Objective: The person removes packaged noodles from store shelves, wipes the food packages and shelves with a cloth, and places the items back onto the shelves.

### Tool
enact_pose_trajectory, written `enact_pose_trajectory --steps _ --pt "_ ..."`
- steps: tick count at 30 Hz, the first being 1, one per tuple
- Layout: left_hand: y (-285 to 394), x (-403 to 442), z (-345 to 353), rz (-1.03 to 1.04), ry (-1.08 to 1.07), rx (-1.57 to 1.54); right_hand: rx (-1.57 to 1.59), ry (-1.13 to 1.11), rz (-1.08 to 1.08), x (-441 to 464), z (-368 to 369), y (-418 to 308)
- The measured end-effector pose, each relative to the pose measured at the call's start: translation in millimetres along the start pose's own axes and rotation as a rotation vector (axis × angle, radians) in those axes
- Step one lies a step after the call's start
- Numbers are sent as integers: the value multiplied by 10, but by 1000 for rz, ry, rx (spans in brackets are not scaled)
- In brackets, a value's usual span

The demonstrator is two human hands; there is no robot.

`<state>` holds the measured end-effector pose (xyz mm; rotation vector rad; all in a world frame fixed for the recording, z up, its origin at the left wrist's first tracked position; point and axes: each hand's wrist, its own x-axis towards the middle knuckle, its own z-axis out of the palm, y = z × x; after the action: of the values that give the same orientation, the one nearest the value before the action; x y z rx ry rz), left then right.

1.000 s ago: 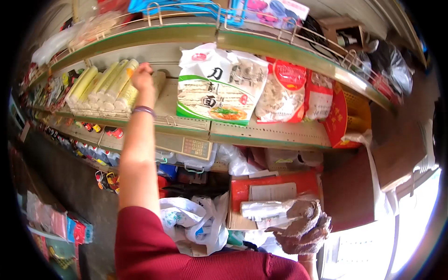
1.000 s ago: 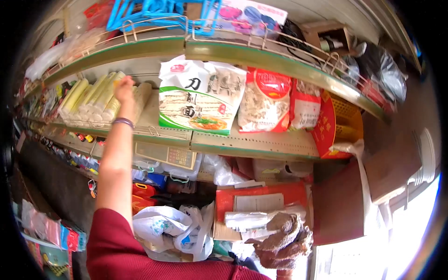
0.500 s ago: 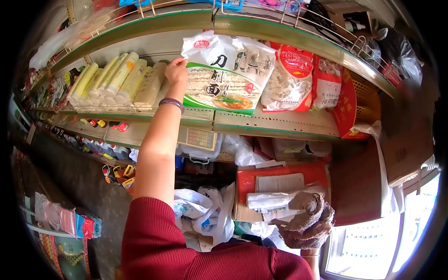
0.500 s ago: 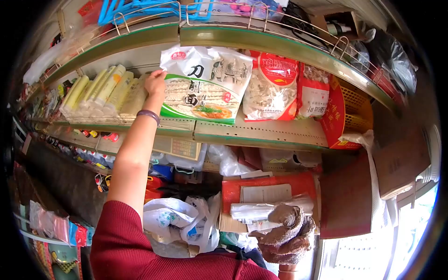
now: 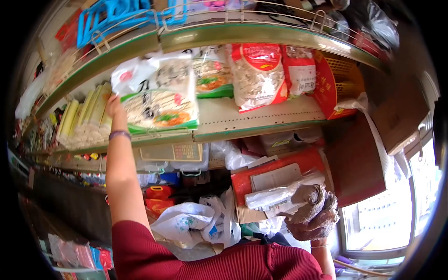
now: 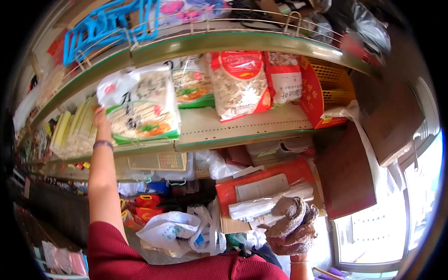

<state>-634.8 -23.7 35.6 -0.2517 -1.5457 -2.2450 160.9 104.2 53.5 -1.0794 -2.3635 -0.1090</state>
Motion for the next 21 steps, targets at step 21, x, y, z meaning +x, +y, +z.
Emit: enact_pose_trajectory --steps 21 --pt "747 -2232 3179 1135 -827 815 1286 -33 698 -723 -118 1062"
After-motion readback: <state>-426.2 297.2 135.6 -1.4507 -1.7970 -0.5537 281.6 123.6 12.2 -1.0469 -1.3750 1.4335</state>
